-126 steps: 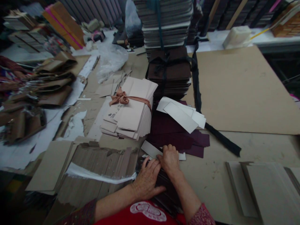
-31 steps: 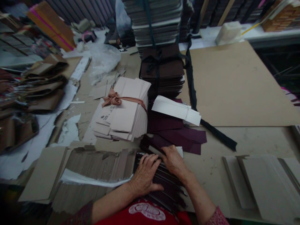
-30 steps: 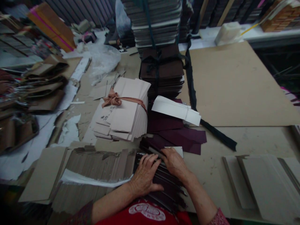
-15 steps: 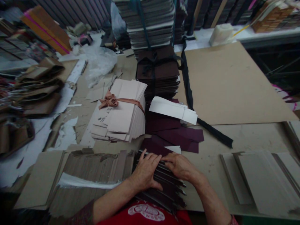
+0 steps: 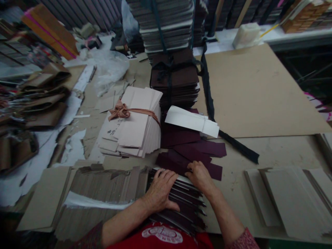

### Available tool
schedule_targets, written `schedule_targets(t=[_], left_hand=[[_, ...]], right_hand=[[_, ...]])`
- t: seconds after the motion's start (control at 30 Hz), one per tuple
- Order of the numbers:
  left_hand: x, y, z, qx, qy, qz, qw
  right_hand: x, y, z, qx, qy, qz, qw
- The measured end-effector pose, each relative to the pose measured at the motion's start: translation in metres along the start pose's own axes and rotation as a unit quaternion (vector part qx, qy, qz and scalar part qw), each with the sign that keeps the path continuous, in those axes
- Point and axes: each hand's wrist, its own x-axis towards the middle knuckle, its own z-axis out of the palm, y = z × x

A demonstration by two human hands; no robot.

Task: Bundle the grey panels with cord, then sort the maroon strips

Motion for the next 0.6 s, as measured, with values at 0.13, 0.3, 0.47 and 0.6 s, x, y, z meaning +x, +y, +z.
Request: schedule_targets(t=[0.13,0.3,0.47,0.6], left_hand=[[-0.001,0.000,0.001,-0.008,0.000,0.008,1.000],[-0.003,-0.003,0.008,-0.006,0.030,0.017,0.999],[-0.003,-0.003,0.009,0.018,0.041,0.047,0.998],[0.006,0.004,-0.004,0.053,0.010,0.041,0.998]], right_hand=[[-0.005,0.004,-0.003,0.041,-0.008,-0.045,0.998],[-0.019,0.005,-0.010,0.091,-0.020,-0.075,0.993],[-0.028,0.011,-0.021,0.125,-0.091,-0.091,0.984],[-0.034,0.005,-0.030,0.155,-0.104,-0.120,0.975]])
